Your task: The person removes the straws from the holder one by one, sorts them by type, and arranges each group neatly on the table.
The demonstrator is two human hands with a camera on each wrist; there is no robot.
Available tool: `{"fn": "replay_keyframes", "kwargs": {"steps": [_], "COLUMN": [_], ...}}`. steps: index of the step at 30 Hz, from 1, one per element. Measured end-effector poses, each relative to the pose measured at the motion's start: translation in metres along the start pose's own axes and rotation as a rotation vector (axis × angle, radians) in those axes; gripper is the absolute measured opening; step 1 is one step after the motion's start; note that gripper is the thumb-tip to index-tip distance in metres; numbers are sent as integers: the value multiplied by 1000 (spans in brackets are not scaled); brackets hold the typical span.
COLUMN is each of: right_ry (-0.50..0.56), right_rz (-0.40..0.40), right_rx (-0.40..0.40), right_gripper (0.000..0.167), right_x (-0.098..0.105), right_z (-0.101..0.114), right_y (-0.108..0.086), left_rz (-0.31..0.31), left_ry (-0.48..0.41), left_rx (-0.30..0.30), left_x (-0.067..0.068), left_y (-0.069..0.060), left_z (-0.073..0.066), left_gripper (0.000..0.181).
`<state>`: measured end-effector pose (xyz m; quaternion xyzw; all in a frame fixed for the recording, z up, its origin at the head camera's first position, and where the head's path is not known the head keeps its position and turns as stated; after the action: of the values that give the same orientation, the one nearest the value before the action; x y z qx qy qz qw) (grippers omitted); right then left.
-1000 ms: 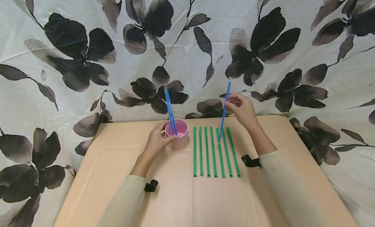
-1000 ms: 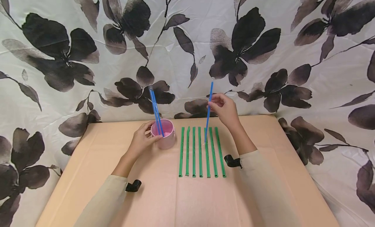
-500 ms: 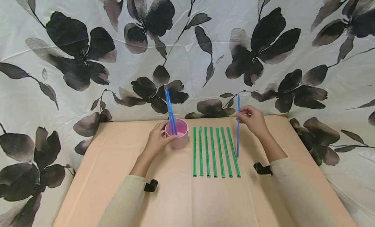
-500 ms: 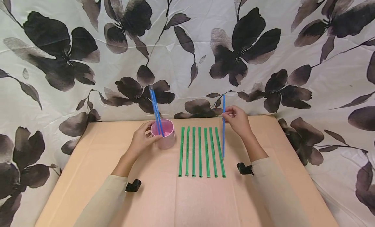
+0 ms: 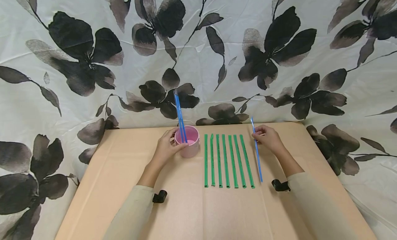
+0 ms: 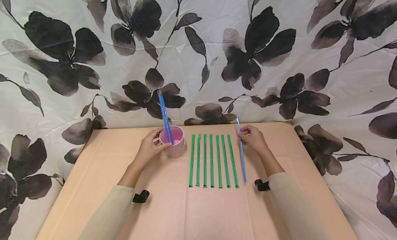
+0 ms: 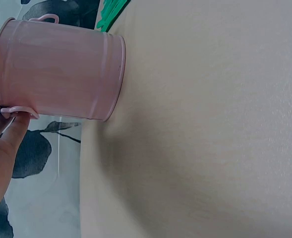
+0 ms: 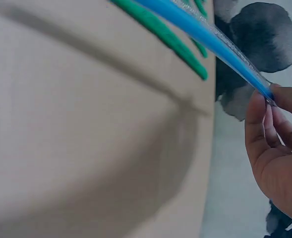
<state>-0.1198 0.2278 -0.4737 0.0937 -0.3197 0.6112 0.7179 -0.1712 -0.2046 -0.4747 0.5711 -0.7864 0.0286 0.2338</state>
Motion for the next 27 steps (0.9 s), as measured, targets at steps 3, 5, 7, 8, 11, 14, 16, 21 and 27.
{"fn": "replay_keyframes", "kwargs": {"steps": [3, 5, 7, 8, 11, 14, 16, 21, 27], "right_ry": [-21, -32, -52, -64, -97, -93, -78, -60, -93], "right_rz": [19, 36, 50, 57, 68, 75, 83, 104, 66], "right_rx": [-19, -32, -49, -58, -82, -100, -119, -152, -147], "right_gripper": [35, 34, 33, 33, 35, 36, 37, 37, 32], "right_x": [-3, -6, -9, -11, -15, -19, -21, -25, -30], "right_z": [-7, -12, -17, -18, -21, -23, -24, -27, -26], "right_y": [-1, 0, 1, 1, 0, -1, -1, -3, -6], "left_rz": [-1, -4, -4, -3, -2, -2, -3, -1, -5], "left_ry": [7, 11, 15, 15, 16, 11, 8, 14, 17], "left_rx": [-3, -3, -1, 0, 3, 7, 8, 6, 0], "left_x": [0, 1, 1, 1, 2, 2, 2, 1, 0], "left_y": [0, 1, 1, 1, 1, 1, 1, 1, 1], "left_z": [0, 0, 0, 0, -2, -3, -2, 0, 2], "left_gripper": [78, 78, 78, 78, 78, 78, 78, 77, 78]}}
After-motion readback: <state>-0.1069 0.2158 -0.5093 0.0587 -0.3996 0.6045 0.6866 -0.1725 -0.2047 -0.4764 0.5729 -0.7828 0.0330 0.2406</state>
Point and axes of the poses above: each hand's wrist, its own y-axis towards the middle knuckle, its own x-axis out of the back of the hand, z = x × y, the point moved 1 cm from there along y, towards the middle knuckle, and after that the axes turned 7 degrees about -x, right-handed, at the moved point
